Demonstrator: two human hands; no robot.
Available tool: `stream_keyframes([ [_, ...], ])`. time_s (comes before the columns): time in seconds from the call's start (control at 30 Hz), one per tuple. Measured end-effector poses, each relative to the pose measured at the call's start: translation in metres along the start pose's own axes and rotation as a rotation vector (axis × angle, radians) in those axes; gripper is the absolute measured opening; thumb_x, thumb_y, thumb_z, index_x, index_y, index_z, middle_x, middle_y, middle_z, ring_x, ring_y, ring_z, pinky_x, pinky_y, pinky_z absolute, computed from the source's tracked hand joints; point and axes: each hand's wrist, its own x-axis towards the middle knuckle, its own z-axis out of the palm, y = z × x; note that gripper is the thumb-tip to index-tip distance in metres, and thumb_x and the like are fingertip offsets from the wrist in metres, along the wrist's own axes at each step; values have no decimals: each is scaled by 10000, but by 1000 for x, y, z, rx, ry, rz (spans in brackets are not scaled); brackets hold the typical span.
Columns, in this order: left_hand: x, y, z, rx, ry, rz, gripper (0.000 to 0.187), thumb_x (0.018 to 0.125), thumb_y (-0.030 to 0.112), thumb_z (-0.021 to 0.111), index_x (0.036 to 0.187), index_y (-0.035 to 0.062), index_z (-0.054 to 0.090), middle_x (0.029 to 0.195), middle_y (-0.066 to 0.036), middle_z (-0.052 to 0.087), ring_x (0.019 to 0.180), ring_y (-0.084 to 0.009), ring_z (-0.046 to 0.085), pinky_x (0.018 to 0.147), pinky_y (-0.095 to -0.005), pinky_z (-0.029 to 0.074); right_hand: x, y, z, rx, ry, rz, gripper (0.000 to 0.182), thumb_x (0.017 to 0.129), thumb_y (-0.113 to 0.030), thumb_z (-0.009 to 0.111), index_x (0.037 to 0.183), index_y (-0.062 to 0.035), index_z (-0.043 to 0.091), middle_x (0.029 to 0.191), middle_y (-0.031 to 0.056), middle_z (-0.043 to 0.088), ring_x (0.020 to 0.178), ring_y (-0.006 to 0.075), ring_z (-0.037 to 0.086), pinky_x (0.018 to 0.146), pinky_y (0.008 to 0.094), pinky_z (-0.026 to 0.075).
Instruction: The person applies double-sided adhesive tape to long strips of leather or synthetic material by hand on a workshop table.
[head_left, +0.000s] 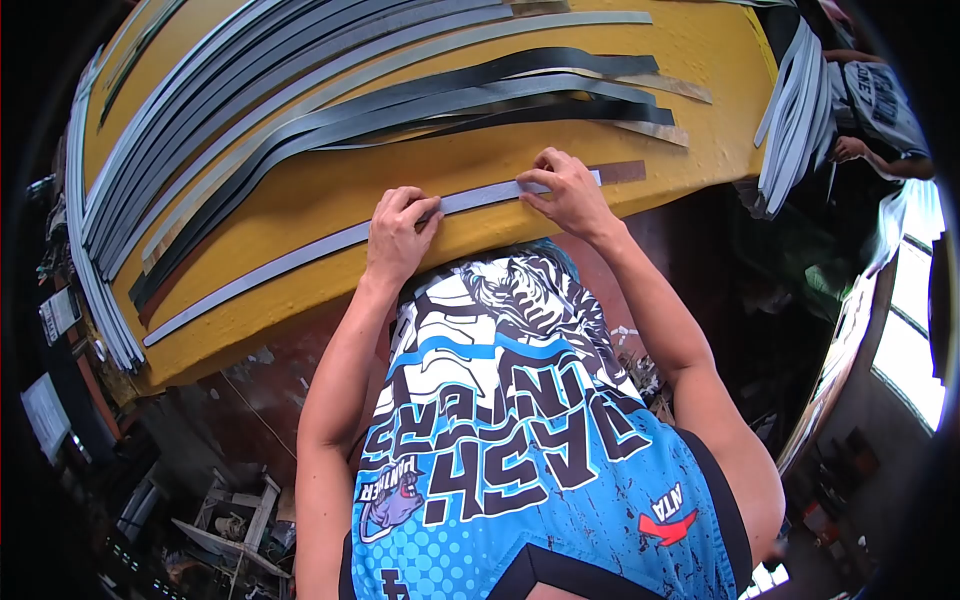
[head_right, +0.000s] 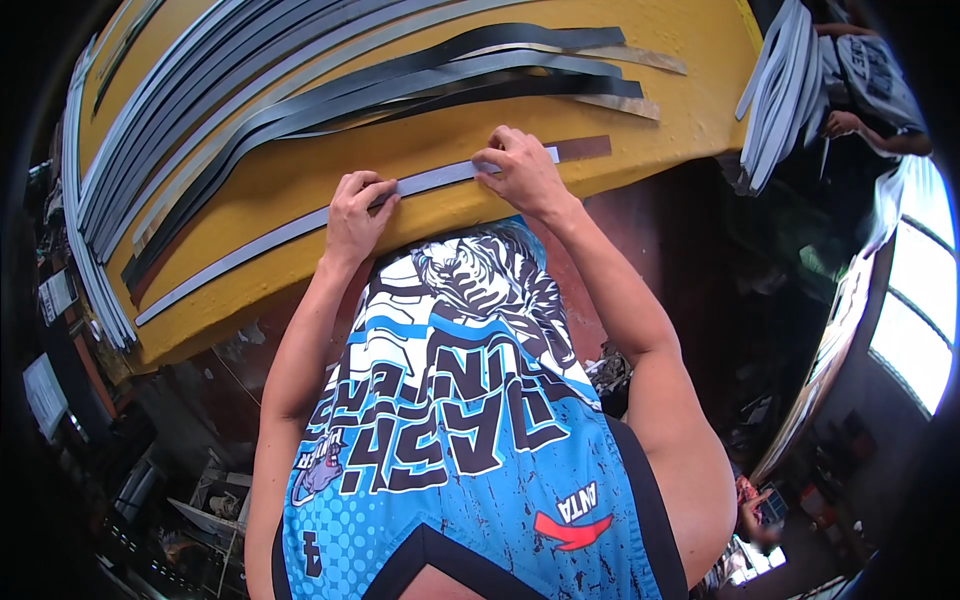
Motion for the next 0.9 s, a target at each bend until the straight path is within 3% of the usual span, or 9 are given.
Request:
stream_keyframes([
  [0.27,1,11,1,74,-10,4,189,743,59,701,928,18,701,953,-104,612,938,-265,576,840,-362,477,-1,1,1,0,7,-5,202,759,-194,738,943,-118,707,941,93,569,922,265,564,818,376,465],
  [0.47,11,30,28,-50,-56,59,235,703,17,666,938,-3,673,974,-111,601,950,-277,570,860,-373,474,0,2,3,-5,19,-10,206,752,-197,740,941,-122,711,936,92,570,916,267,565,808,374,464],
  [0.67,33,53,63,-130,-5,158,148,744,37,693,889,16,670,921,-102,596,864,-276,587,759,-368,497,1,3,4,19,46,-2,195,729,-206,733,905,-125,721,932,74,577,910,253,569,806,374,447],
  [0.9,35,58,64,-78,7,98,143,759,67,692,897,39,671,895,-87,589,849,-263,584,760,-365,488,-11,24,-28,-37,-5,15,323,730,-176,742,1035,-101,667,1012,87,578,963,284,562,853,381,453],
])
